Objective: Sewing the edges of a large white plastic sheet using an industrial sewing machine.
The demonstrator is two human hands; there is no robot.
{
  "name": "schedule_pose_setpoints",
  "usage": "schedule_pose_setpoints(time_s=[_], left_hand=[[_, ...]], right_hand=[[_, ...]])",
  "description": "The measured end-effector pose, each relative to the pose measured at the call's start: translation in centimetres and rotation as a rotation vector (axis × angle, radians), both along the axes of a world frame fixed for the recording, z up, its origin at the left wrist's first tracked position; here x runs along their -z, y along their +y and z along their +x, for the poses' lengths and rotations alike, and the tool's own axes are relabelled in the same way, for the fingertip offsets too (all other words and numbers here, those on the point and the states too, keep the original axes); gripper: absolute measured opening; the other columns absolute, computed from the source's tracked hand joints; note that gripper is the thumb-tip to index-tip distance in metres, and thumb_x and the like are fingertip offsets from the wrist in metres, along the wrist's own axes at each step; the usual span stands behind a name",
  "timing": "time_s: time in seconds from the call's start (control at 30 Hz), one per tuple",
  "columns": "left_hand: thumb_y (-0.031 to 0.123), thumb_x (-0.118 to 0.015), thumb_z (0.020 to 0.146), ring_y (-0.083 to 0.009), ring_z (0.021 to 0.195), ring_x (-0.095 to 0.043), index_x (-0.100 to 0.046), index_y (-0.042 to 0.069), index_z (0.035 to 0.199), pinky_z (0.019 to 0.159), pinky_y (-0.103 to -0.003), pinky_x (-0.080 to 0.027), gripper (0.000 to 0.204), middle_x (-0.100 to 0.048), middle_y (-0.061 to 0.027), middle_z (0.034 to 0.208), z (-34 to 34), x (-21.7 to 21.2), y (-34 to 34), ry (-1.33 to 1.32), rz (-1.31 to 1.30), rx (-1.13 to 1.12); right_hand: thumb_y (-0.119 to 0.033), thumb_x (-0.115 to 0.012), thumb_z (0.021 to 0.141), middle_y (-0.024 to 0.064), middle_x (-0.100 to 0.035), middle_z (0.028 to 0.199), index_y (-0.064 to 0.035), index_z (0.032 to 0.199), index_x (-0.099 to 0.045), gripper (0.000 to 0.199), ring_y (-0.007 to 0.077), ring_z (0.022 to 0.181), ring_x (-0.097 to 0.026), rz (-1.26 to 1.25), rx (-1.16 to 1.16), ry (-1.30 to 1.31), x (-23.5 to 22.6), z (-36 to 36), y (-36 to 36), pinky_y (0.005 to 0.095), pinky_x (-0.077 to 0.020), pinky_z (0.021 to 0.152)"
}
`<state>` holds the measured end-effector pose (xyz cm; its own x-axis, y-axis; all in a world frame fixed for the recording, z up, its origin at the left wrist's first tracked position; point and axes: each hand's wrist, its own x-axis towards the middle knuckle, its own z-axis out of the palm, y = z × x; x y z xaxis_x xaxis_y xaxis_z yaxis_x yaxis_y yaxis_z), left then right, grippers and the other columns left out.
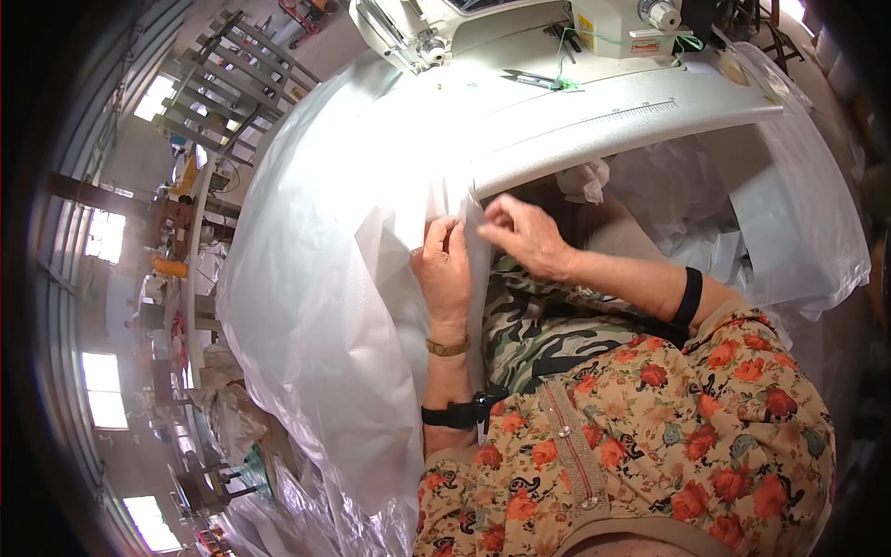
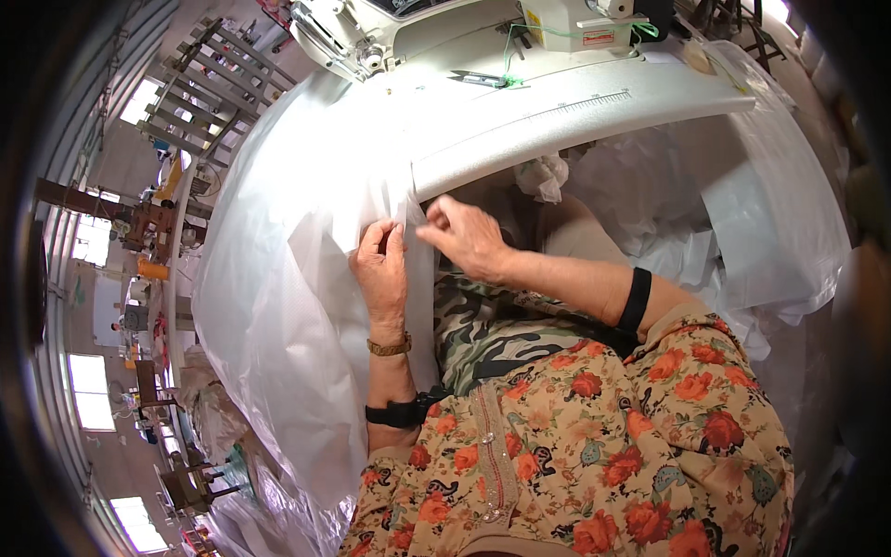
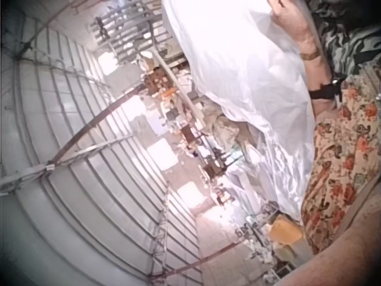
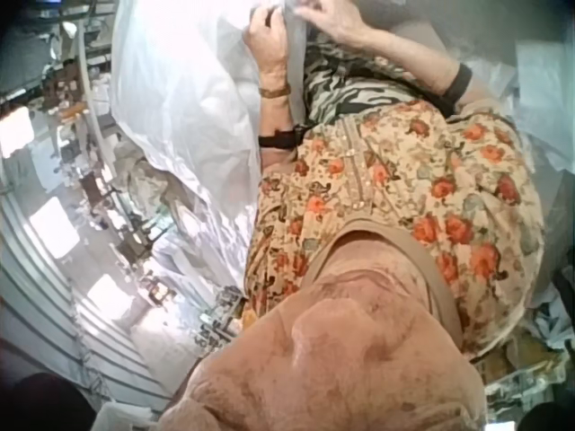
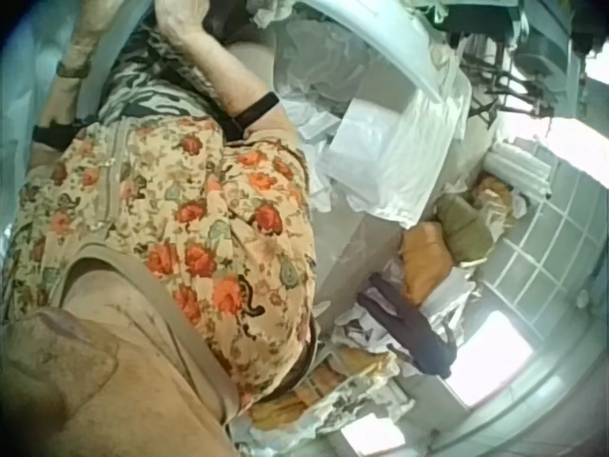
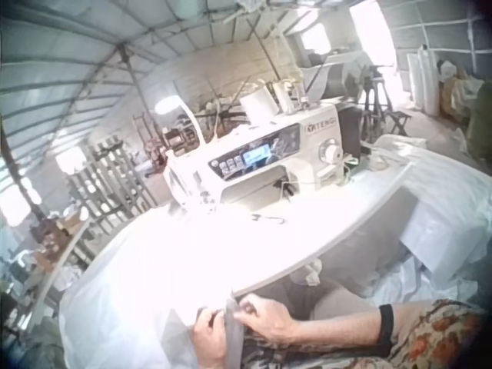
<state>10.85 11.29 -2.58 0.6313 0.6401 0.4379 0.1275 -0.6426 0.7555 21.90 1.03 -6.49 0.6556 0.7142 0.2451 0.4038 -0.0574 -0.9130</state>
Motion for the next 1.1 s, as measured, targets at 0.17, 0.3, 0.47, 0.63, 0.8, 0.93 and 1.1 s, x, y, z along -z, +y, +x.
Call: schedule_pose_setpoints(time_s=[0.17, 0.3, 0.47, 0.63, 0.8, 0.93, 1.1], left_hand=[[0.006, -0.062, 0.09, -0.0086, 0.066, -0.057, -0.065, -0.004, 0.094, 0.06, -0.024, -0.047, 0.011, -0.063, -0.0029, 0.078, 0.0, 0.1, 0.4, -0.019, -0.064, 0.049], [0.009, -0.061, 0.09, -0.0177, 0.066, -0.06, -0.064, -0.002, 0.095, 0.062, -0.031, -0.048, 0.013, -0.066, -0.0118, 0.076, -0.2, -0.1, 0.9, -0.033, -0.062, 0.072], [0.013, -0.063, 0.09, -0.0116, 0.062, -0.054, -0.063, -0.002, 0.091, 0.059, -0.028, -0.046, 0.016, -0.063, -0.0049, 0.072, -0.2, -2.2, 0.2, 0.086, -0.168, 0.041], [0.013, -0.066, 0.09, -0.0047, 0.062, -0.052, -0.064, -0.002, 0.088, 0.056, -0.022, -0.044, 0.015, -0.061, 0.0011, 0.072, -0.3, -1.7, 0.6, 0.133, -0.258, 0.037], [0.01, -0.064, 0.09, -0.0054, 0.061, -0.054, -0.064, -0.001, 0.088, 0.055, -0.022, -0.045, 0.011, -0.06, 0.0002, 0.07, -0.2, -1.2, 1.0, 0.046, -0.241, 0.076], [0.008, -0.064, 0.09, -0.0052, 0.061, -0.053, -0.063, -0.001, 0.088, 0.055, -0.022, -0.045, 0.009, -0.06, 0.0003, 0.072, -0.1, -1.6, 1.0, 0.024, -0.205, 0.105], [0.01, -0.066, 0.086, -0.008, 0.065, -0.055, -0.063, -0.003, 0.088, 0.06, -0.025, -0.046, 0.014, -0.063, -0.0036, 0.071, -0.7, -1.3, 1.7, 0.016, -0.143, 0.096]], right_hand=[[-0.026, -0.06, 0.085, 0.0144, -0.065, 0.074, -0.0012, 0.091, -0.059, 0.025, 0.0267, 0.07, -0.064, -0.028, -0.191, 0.311, 2.1, -1.6, -0.2, 0.0407, -0.0478, 0.065], [-0.022, -0.058, 0.084, 0.0183, -0.063, 0.073, -0.0013, 0.086, -0.059, 0.021, 0.0377, 0.071, -0.061, 0.022, -0.133, 0.11, -2.7, -4.2, -0.6, 0.045, -0.0477, 0.065], [-0.019, -0.055, 0.084, 0.0192, -0.064, 0.076, -0.0026, 0.087, -0.061, 0.018, 0.038, 0.074, -0.063, -0.073, -0.149, 0.011, -3.0, -4.6, 0.0, 0.0468, -0.0485, 0.067], [-0.025, -0.06, 0.085, 0.0178, -0.064, 0.076, -0.0021, 0.092, -0.061, 0.024, 0.0347, 0.074, -0.064, 0.079, -0.21, -0.142, -0.6, -3.7, -0.5, 0.045, -0.0488, 0.068], [-0.032, -0.065, 0.084, 0.0096, -0.062, 0.077, -0.0073, 0.113, -0.059, 0.038, 0.0251, 0.076, -0.062, 0.027, 0.128, 0.271, 2.5, -1.6, 0.9, 0.0375, -0.0485, 0.072], [-0.031, -0.065, 0.083, 0.0115, -0.061, 0.077, -0.0055, 0.108, -0.063, 0.036, 0.0255, 0.073, -0.059, -0.018, 0.122, -0.017, 4.5, -0.6, 2.7, 0.039, -0.0467, 0.07], [-0.024, -0.059, 0.087, 0.0137, -0.059, 0.07, 0.0019, 0.097, -0.059, 0.028, 0.0224, 0.065, -0.054, 0.116, -0.288, 0.259, 2.1, -2.1, -0.1, 0.0362, -0.0447, 0.064]])
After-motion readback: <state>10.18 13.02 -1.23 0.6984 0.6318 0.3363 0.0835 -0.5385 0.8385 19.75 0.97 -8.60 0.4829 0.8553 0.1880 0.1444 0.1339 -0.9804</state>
